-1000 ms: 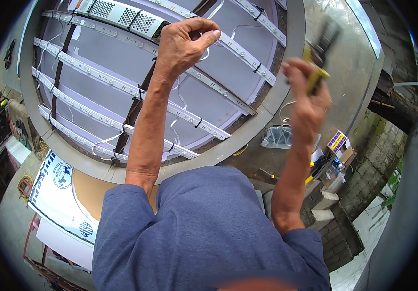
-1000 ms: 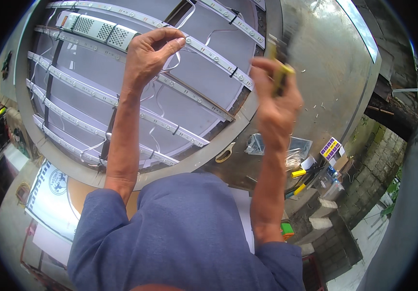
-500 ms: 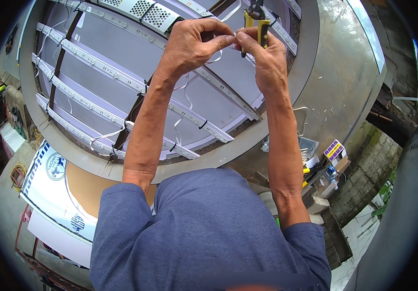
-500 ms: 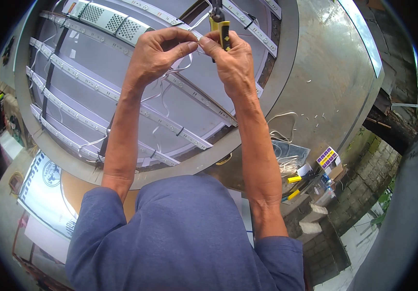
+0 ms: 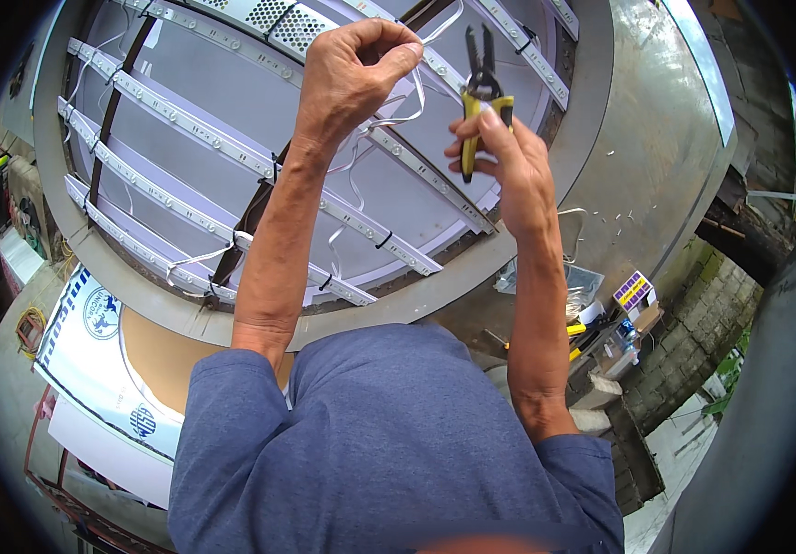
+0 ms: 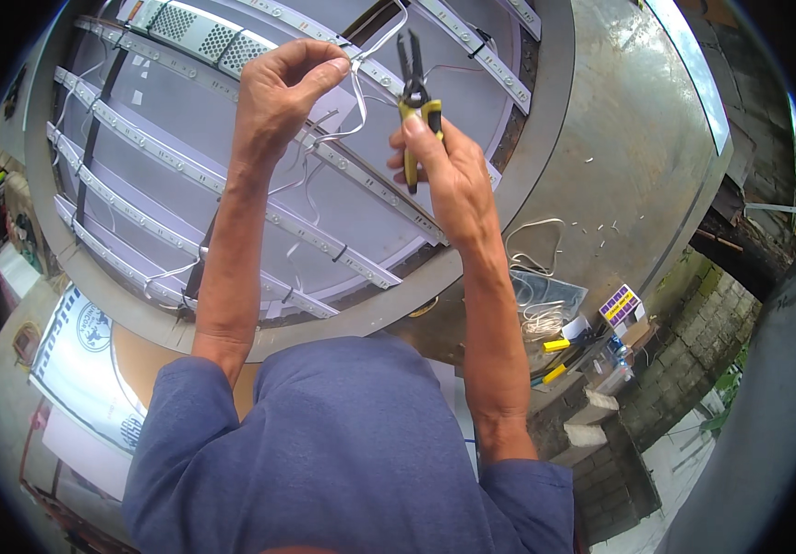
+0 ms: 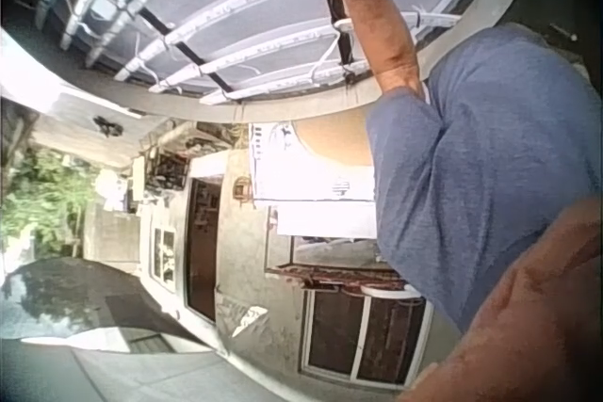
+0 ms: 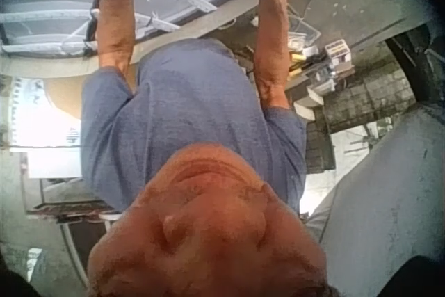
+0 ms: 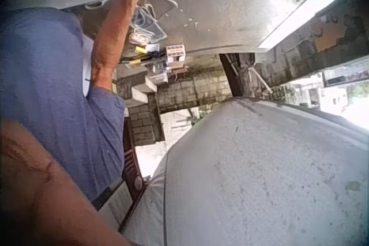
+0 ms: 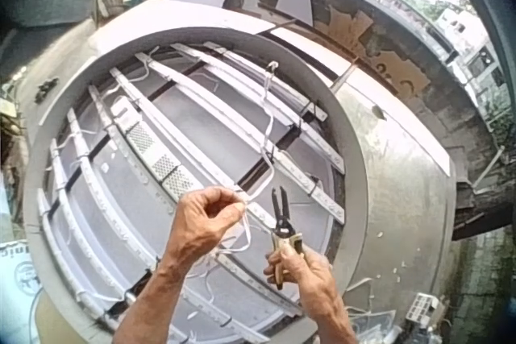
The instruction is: The recorder is installing and wiring LED strip lights inside a circular sign frame.
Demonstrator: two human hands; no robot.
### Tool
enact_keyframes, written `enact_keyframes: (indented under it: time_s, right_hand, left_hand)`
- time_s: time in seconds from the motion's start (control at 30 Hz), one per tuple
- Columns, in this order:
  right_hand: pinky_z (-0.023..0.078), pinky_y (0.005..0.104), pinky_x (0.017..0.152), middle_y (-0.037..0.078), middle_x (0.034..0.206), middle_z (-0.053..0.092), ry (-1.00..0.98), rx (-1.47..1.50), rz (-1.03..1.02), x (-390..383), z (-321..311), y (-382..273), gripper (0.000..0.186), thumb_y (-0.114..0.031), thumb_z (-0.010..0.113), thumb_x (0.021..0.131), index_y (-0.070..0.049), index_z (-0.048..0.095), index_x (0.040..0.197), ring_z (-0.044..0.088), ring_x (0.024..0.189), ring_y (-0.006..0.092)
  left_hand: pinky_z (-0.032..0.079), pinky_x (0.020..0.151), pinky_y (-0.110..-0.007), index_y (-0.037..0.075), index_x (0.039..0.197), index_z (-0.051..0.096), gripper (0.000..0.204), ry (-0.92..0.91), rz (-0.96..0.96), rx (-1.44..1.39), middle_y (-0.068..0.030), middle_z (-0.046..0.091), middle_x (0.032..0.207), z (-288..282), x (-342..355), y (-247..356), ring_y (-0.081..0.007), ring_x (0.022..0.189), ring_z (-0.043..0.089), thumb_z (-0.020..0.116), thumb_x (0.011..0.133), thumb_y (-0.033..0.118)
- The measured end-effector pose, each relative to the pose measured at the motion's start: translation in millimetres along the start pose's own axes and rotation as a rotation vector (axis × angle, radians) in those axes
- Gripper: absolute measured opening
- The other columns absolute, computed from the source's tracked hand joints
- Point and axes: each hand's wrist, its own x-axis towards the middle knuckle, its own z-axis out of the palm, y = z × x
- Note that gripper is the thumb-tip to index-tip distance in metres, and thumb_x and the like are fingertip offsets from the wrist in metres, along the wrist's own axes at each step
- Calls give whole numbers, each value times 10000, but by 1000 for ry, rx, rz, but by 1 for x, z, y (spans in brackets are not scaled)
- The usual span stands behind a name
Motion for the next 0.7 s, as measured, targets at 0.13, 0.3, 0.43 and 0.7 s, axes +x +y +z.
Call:
enact_keyframes:
  time_s: [0.13,0.3,0.43,0.7]
  right_hand:
    - [588,378,821,184,1099,650,-80,-11,79,-14,-1,8,466,-436,498,1060,2,647,1007,693,911,221]
    - [589,367,813,169,1084,648,-84,-98,61,-10,-6,9,471,-461,511,1054,-15,653,1000,688,907,217]
    - [581,364,813,161,1075,645,-108,-150,63,-7,-8,10,483,-470,517,1050,-12,661,992,680,910,208]
    - [514,307,683,68,868,648,-84,-146,31,-5,-1,9,511,-507,559,1031,-8,661,996,643,771,151]
  left_hand:
    - [567,699,-242,37,978,792,185,21,9,118,-48,770,826,5,0,-1,-100,728,701,778,895,202]
    - [561,674,-248,41,956,797,179,-8,14,155,-63,773,819,9,1,5,-99,707,694,777,882,203]
    - [554,642,-255,43,918,801,171,22,56,276,-71,774,798,13,1,4,-103,682,691,766,873,204]
    - [520,584,-244,45,908,807,174,30,121,247,-52,758,751,15,1,-4,-92,622,653,762,869,209]
